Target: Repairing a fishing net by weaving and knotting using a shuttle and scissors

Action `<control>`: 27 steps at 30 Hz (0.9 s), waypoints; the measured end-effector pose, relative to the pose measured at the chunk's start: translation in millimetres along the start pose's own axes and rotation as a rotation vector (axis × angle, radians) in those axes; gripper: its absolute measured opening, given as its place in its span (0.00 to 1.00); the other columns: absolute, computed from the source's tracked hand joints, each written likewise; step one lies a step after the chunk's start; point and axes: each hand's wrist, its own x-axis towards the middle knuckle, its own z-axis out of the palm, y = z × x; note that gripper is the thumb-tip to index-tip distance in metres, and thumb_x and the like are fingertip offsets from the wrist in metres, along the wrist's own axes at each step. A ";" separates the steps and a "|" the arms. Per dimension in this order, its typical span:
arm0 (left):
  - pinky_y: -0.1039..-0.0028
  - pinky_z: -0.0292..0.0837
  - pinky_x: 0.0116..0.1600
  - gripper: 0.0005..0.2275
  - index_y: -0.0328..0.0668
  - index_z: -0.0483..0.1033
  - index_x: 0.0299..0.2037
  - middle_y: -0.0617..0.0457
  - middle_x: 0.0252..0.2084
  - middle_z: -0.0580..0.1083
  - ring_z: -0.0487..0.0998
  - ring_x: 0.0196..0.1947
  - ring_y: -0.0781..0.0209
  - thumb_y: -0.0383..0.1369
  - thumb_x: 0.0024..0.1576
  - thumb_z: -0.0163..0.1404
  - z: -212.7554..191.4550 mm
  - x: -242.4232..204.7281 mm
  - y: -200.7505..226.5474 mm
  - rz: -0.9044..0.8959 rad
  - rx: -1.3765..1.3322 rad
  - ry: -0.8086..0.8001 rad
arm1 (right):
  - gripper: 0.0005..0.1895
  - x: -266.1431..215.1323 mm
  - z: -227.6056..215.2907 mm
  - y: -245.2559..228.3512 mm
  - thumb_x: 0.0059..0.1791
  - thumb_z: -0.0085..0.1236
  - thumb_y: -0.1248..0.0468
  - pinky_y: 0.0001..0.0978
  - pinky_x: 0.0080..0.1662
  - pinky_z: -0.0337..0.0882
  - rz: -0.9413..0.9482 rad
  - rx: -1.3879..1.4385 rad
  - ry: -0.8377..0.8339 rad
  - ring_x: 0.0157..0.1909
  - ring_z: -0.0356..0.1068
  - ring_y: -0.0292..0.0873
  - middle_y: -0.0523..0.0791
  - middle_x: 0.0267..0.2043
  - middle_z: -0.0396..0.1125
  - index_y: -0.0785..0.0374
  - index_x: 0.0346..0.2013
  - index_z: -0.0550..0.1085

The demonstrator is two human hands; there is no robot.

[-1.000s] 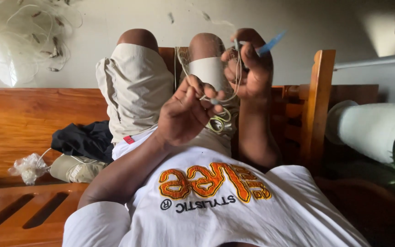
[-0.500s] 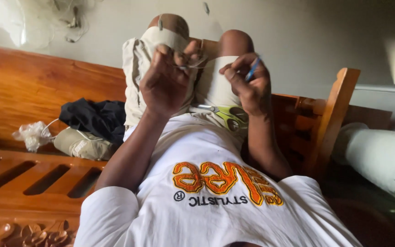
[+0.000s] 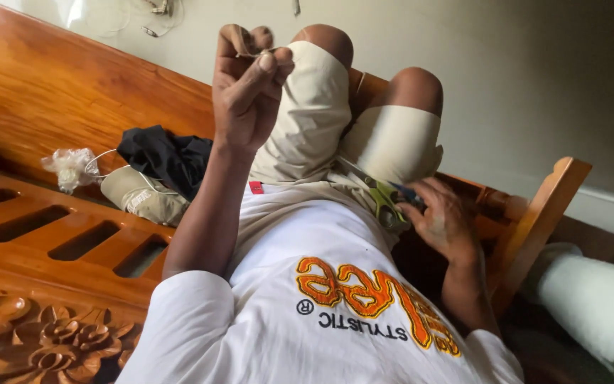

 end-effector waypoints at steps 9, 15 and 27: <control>0.72 0.71 0.54 0.09 0.51 0.57 0.39 0.52 0.46 0.74 0.77 0.48 0.56 0.25 0.66 0.44 5.6 -1.0 -15.5 -0.080 0.040 0.033 | 0.25 -0.4 -6.8 -52.5 0.43 0.66 0.55 0.39 0.41 0.73 0.412 0.030 -0.118 0.30 0.74 0.44 0.43 0.49 0.75 0.45 0.53 0.71; 0.75 0.73 0.52 0.11 0.45 0.69 0.51 0.52 0.47 0.77 0.78 0.48 0.60 0.23 0.63 0.54 -2.9 -5.0 -26.7 -0.198 -0.186 0.084 | 0.29 -2.5 6.7 -38.7 0.43 0.61 0.60 0.48 0.51 0.70 0.342 -0.037 -0.058 0.49 0.72 0.58 0.49 0.54 0.72 0.50 0.59 0.68; 0.51 0.36 0.85 0.03 0.46 0.77 0.45 0.51 0.74 0.57 0.50 0.79 0.52 0.27 0.66 0.52 7.0 -14.9 -35.4 0.132 0.299 -0.018 | 0.18 15.8 -15.2 -51.4 0.53 0.50 0.61 0.33 0.44 0.75 0.339 0.612 0.148 0.46 0.75 0.42 0.46 0.45 0.74 0.61 0.56 0.62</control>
